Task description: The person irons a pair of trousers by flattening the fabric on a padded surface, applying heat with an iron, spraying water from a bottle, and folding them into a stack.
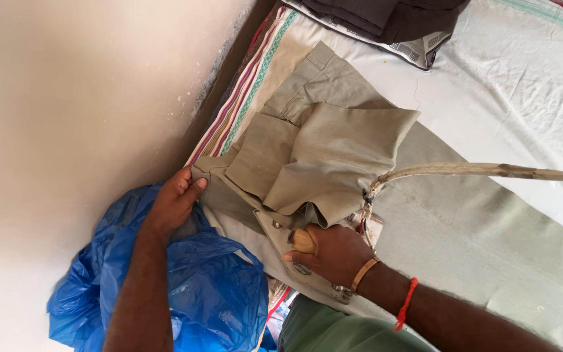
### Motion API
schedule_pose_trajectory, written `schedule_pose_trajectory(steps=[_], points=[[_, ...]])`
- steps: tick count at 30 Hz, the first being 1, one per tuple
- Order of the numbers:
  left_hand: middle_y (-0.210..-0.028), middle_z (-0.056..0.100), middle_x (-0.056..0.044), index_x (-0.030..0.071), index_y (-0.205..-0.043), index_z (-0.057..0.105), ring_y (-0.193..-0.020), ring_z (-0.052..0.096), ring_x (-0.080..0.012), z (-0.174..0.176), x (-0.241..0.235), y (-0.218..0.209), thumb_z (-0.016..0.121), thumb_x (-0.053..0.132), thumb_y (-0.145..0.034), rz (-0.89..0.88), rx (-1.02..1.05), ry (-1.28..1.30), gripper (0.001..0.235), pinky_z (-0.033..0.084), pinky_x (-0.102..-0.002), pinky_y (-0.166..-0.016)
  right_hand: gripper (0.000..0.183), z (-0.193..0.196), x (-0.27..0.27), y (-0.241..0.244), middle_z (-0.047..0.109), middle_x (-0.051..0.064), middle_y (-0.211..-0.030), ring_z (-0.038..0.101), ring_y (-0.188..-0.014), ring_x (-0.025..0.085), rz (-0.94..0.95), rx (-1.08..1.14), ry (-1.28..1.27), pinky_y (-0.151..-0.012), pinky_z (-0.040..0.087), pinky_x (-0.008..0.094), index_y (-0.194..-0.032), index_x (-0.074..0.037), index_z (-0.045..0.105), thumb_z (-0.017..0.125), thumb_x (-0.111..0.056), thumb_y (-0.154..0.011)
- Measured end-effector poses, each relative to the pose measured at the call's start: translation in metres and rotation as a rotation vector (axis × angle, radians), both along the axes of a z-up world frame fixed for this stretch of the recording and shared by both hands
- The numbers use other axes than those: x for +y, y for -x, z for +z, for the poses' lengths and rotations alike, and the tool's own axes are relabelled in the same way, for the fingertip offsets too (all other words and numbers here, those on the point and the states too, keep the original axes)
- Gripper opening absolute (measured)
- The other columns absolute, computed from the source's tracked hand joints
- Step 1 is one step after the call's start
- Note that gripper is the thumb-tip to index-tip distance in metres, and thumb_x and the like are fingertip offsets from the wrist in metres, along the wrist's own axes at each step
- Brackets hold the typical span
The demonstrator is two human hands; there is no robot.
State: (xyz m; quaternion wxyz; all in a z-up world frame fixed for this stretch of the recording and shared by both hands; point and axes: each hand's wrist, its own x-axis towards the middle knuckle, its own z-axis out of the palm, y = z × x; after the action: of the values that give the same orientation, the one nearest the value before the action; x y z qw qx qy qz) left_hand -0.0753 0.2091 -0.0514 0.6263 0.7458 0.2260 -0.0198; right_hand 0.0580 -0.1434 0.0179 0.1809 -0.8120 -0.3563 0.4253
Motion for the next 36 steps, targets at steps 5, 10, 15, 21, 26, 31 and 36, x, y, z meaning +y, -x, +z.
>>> schedule_pose_trajectory(steps=[5, 10, 15, 21, 26, 31, 36], points=[[-0.099, 0.061, -0.003, -0.002, -0.125, 0.064, -0.089, 0.050, -0.0106, -0.020, -0.012, -0.004, 0.056, 0.022, -0.113, 0.117, -0.050, -0.107, 0.028, 0.043, -0.029, -0.079, 0.075, 0.003, 0.001, -0.002, 0.072, 0.020, -0.074, 0.074, -0.075, 0.039, 0.009, 0.000, 0.037, -0.074, 0.058, 0.050, -0.103, -0.009, 0.065, 0.054, -0.080, -0.084], [-0.103, 0.067, 0.003, 0.004, -0.124, 0.061, -0.094, 0.057, -0.0064, 0.000, -0.015, -0.008, 0.053, 0.026, -0.106, 0.062, -0.109, -0.137, 0.030, 0.047, -0.026, -0.085, 0.073, 0.005, -0.013, -0.005, 0.071, 0.018, -0.075, 0.073, -0.076, 0.037, 0.159, -0.015, 0.097, -0.073, 0.059, 0.049, -0.104, -0.012, 0.066, 0.052, -0.081, -0.084], [-0.094, 0.064, 0.002, 0.003, -0.113, 0.063, -0.088, 0.055, -0.0080, 0.007, -0.012, -0.008, 0.055, 0.027, -0.107, 0.019, 0.023, -0.269, 0.026, 0.048, -0.028, -0.079, 0.076, 0.004, -0.010, 0.000, 0.072, 0.017, -0.081, 0.074, -0.078, 0.036, 0.094, -0.004, 0.127, -0.075, 0.059, 0.048, -0.107, -0.012, 0.064, 0.051, -0.083, -0.081], [-0.090, 0.063, -0.002, 0.003, -0.111, 0.065, -0.084, 0.055, -0.0096, -0.014, -0.005, -0.008, 0.060, 0.025, -0.107, 0.054, -0.018, -0.345, 0.023, 0.048, -0.029, -0.078, 0.080, 0.004, 0.024, 0.012, 0.072, 0.017, -0.090, 0.074, -0.086, 0.034, 0.034, 0.062, -0.017, -0.078, 0.058, 0.047, -0.105, -0.007, 0.065, 0.053, -0.082, -0.081], [-0.099, 0.066, -0.005, 0.006, -0.130, 0.064, -0.089, 0.059, -0.0126, -0.001, -0.012, -0.008, 0.063, 0.023, -0.101, 0.166, -0.062, -0.290, 0.034, 0.050, -0.030, -0.080, 0.080, 0.002, 0.046, 0.021, 0.074, 0.021, -0.089, 0.075, -0.087, 0.036, -0.015, 0.131, -0.125, -0.081, 0.058, 0.046, -0.103, -0.003, 0.069, 0.060, -0.078, -0.079], [-0.145, 0.056, -0.020, 0.009, -0.145, 0.055, -0.129, 0.056, -0.0399, 0.019, -0.052, 0.054, 0.074, 0.049, -0.090, 0.231, -0.064, -1.310, 0.071, 0.043, -0.056, -0.106, 0.082, -0.001, 0.051, 0.027, 0.073, 0.025, -0.093, 0.072, -0.093, 0.040, 0.003, 0.062, -0.138, -0.085, 0.056, 0.048, -0.103, -0.001, 0.068, 0.061, -0.079, -0.080], [-0.168, 0.022, -0.029, 0.020, -0.152, 0.040, -0.154, 0.026, -0.0454, -0.019, -0.051, 0.192, 0.075, 0.073, -0.049, -0.004, 0.356, -1.449, 0.121, 0.018, -0.081, -0.116, 0.079, -0.003, 0.038, 0.026, 0.072, 0.025, -0.098, 0.071, -0.096, 0.041, -0.049, 0.098, -0.166, -0.086, 0.054, 0.049, -0.108, -0.003, 0.068, 0.060, -0.077, -0.081]])
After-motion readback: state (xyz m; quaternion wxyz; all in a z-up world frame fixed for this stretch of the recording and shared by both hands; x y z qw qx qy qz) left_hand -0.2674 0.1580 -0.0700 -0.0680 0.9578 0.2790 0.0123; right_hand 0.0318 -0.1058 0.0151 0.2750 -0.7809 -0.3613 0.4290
